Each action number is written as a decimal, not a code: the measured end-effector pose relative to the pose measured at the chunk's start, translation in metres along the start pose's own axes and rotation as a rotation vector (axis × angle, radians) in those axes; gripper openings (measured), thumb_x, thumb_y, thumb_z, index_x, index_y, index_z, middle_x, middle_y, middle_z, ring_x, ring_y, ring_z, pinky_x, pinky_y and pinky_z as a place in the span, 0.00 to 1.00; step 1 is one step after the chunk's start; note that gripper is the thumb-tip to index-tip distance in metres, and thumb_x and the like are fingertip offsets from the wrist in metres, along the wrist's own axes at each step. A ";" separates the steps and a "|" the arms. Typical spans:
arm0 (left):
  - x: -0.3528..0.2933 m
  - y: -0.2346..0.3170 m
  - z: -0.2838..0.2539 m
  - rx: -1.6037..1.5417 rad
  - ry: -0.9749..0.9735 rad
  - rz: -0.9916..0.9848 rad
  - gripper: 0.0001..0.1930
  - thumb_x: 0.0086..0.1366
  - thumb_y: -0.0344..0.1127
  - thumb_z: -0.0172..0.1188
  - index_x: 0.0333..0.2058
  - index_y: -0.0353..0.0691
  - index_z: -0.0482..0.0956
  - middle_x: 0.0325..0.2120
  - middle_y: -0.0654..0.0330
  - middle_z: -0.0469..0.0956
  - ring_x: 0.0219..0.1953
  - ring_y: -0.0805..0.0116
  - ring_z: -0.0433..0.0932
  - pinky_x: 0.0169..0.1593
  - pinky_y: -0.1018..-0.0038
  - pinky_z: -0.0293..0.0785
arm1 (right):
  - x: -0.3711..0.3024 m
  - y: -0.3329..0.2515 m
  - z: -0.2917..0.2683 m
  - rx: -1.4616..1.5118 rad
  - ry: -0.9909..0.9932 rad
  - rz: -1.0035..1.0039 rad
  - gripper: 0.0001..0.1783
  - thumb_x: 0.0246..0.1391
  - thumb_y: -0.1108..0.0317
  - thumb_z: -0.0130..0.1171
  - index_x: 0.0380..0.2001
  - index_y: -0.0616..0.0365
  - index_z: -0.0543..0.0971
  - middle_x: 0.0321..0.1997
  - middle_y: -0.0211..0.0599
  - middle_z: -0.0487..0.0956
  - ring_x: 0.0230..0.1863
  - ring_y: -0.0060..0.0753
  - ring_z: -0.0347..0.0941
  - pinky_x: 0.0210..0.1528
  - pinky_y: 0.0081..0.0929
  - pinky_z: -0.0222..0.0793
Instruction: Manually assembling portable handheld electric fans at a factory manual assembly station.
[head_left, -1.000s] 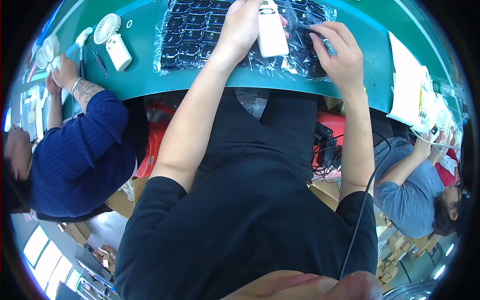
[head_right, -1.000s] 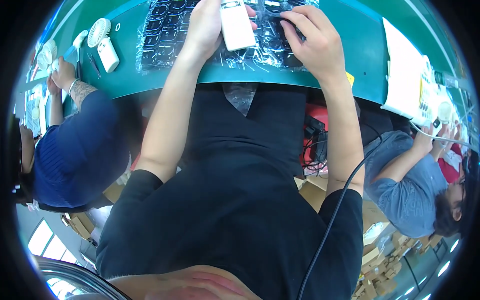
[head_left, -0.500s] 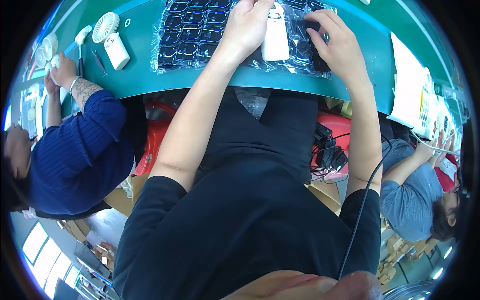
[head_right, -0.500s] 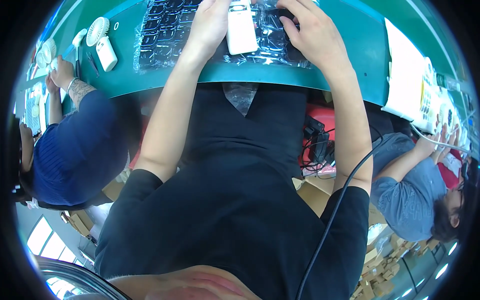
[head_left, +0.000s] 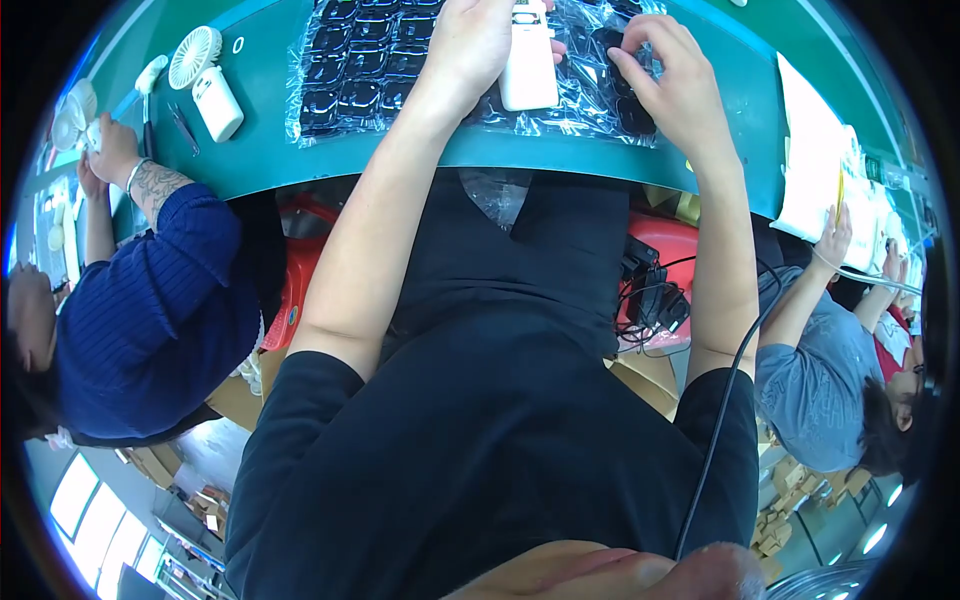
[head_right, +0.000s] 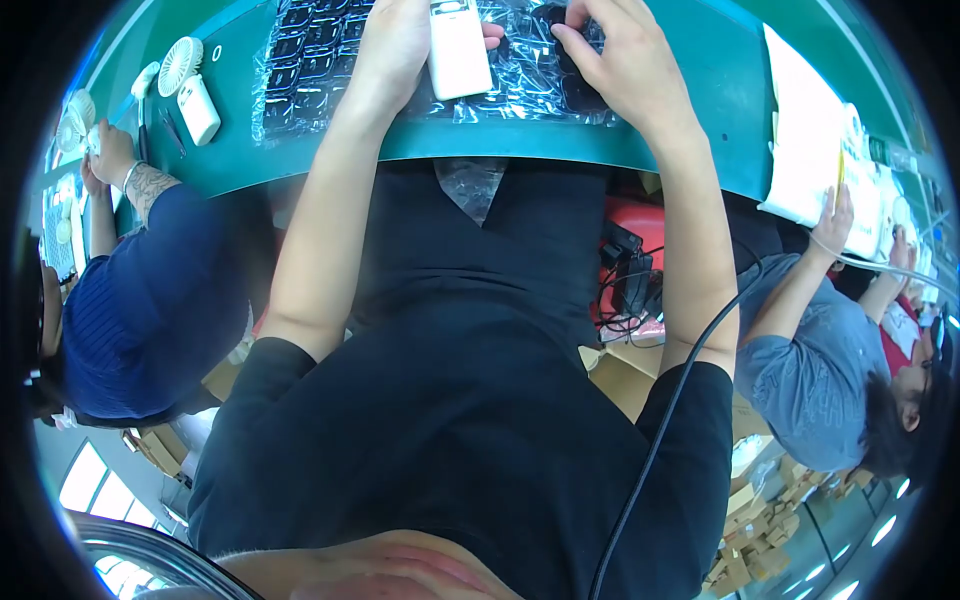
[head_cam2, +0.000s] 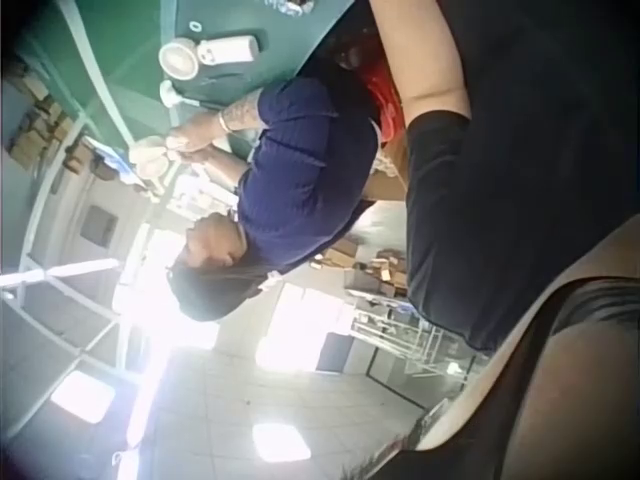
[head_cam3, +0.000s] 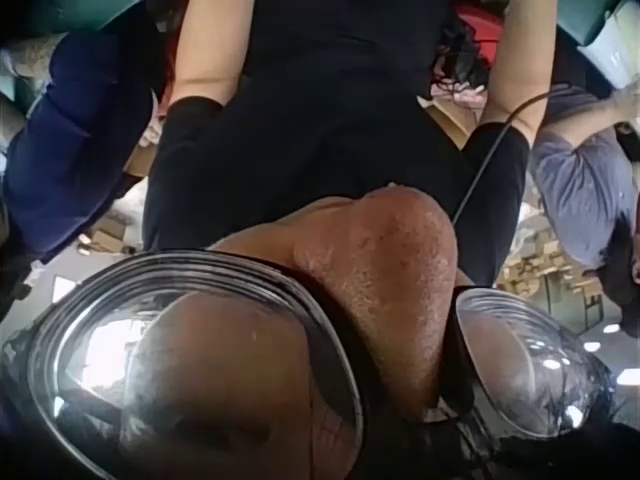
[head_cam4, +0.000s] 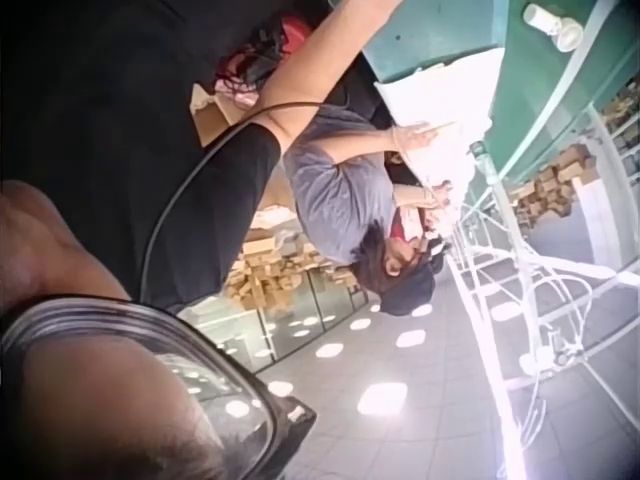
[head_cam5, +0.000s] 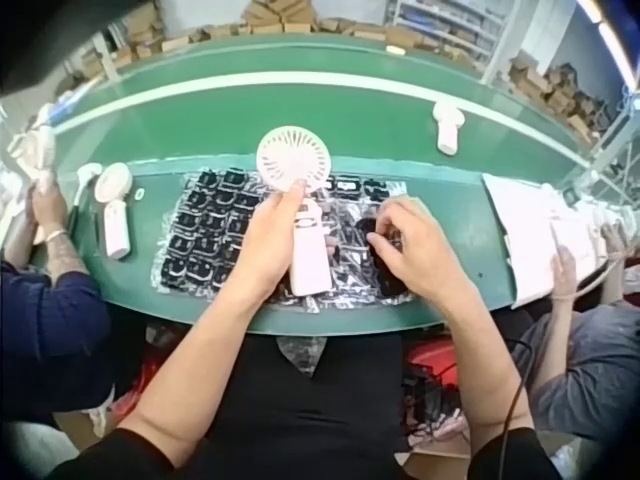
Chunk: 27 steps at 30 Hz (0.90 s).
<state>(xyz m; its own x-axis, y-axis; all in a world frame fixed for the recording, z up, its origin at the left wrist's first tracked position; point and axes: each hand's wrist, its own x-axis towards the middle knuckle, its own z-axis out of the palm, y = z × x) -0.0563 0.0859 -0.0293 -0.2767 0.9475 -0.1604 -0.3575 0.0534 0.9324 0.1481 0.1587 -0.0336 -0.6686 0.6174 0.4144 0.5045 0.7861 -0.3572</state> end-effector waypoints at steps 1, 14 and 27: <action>0.001 0.001 0.000 0.000 -0.002 -0.004 0.21 0.77 0.46 0.46 0.43 0.29 0.74 0.27 0.54 0.80 0.23 0.64 0.83 0.28 0.72 0.81 | -0.001 0.002 0.001 0.001 0.023 -0.029 0.12 0.57 0.66 0.66 0.44 0.54 0.79 0.45 0.31 0.80 0.40 0.30 0.73 0.43 0.27 0.70; 0.002 -0.001 0.001 -0.005 0.002 0.031 0.21 0.77 0.46 0.46 0.43 0.28 0.74 0.29 0.52 0.81 0.23 0.64 0.82 0.27 0.71 0.80 | 0.003 -0.012 -0.017 0.169 -0.094 0.058 0.17 0.52 0.71 0.67 0.42 0.61 0.72 0.40 0.43 0.74 0.44 0.41 0.73 0.49 0.35 0.70; 0.009 -0.008 0.005 0.044 0.020 0.053 0.22 0.76 0.47 0.48 0.41 0.29 0.76 0.28 0.55 0.80 0.22 0.66 0.81 0.26 0.72 0.79 | -0.022 0.005 0.015 -0.132 0.319 -0.238 0.12 0.50 0.77 0.68 0.38 0.57 0.80 0.37 0.35 0.78 0.36 0.35 0.74 0.41 0.26 0.71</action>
<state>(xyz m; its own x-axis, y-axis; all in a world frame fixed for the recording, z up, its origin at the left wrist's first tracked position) -0.0519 0.0954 -0.0364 -0.3120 0.9429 -0.1164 -0.3023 0.0176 0.9530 0.1572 0.1487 -0.0570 -0.5828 0.3799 0.7183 0.4358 0.8922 -0.1183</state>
